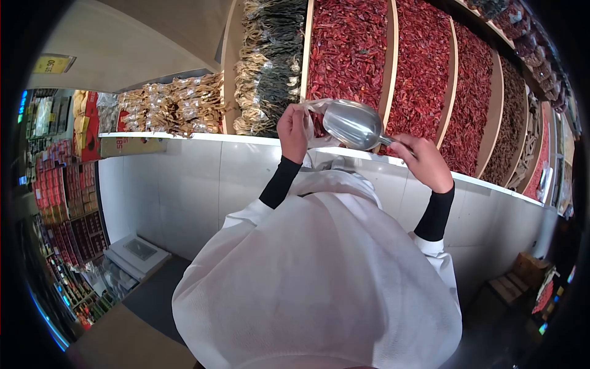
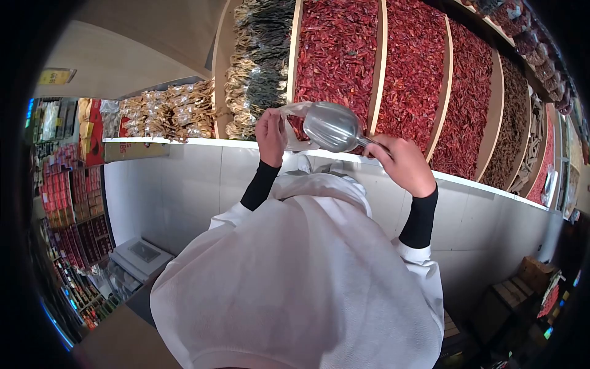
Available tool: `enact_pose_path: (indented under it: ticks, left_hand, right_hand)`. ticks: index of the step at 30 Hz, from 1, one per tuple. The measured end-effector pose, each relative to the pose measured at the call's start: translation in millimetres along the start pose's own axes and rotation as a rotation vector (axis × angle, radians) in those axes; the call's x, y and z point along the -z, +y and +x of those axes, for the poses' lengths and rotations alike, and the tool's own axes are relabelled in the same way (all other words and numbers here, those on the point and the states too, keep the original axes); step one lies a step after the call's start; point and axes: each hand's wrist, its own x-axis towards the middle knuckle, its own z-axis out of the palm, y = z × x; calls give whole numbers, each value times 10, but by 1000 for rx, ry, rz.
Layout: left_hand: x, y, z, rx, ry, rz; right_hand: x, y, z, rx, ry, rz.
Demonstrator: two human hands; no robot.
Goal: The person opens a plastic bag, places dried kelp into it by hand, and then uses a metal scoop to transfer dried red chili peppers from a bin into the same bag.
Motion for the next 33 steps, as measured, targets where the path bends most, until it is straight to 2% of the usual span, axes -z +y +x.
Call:
enact_pose_path:
  ticks: [3,4,6,8,10,12,16,18,20,25,33]
  left_hand:
    - [-39,-21,-1,23,-8,36]
    - [-67,-21,-4,47,-14,37]
    - [-69,-61,1,67,-24,46]
    - [-86,-98,11,86,-32,56]
    - [-98,-123,15,72,-45,52]
    - [-102,-150,21,63,-67,70]
    - [-130,-135,-10,116,-68,67]
    - [-162,-159,-48,97,-66,71]
    - [-164,-197,-59,77,-58,76]
    - [-154,-163,-47,124,-68,84]
    - [-153,-181,33,125,-73,53]
  right_hand:
    - [-22,286,-139,-216,79,201]
    - [-64,376,-138,-224,83,204]
    - [-207,576,-92,-336,244,225]
    - [-486,830,60,-286,380,162]
    - [-824,1099,226,-244,465,-24]
    - [-1029,1140,339,-344,476,-105]
    - [-1168,1051,505,-362,547,-239]
    - [-1188,1068,573,-361,519,-280]
    - [-1259,1145,676,-265,587,-306]
    - [-1323,1143,857,-272,597,-410]
    - [-1661,1268,1050,-218,485,-264]
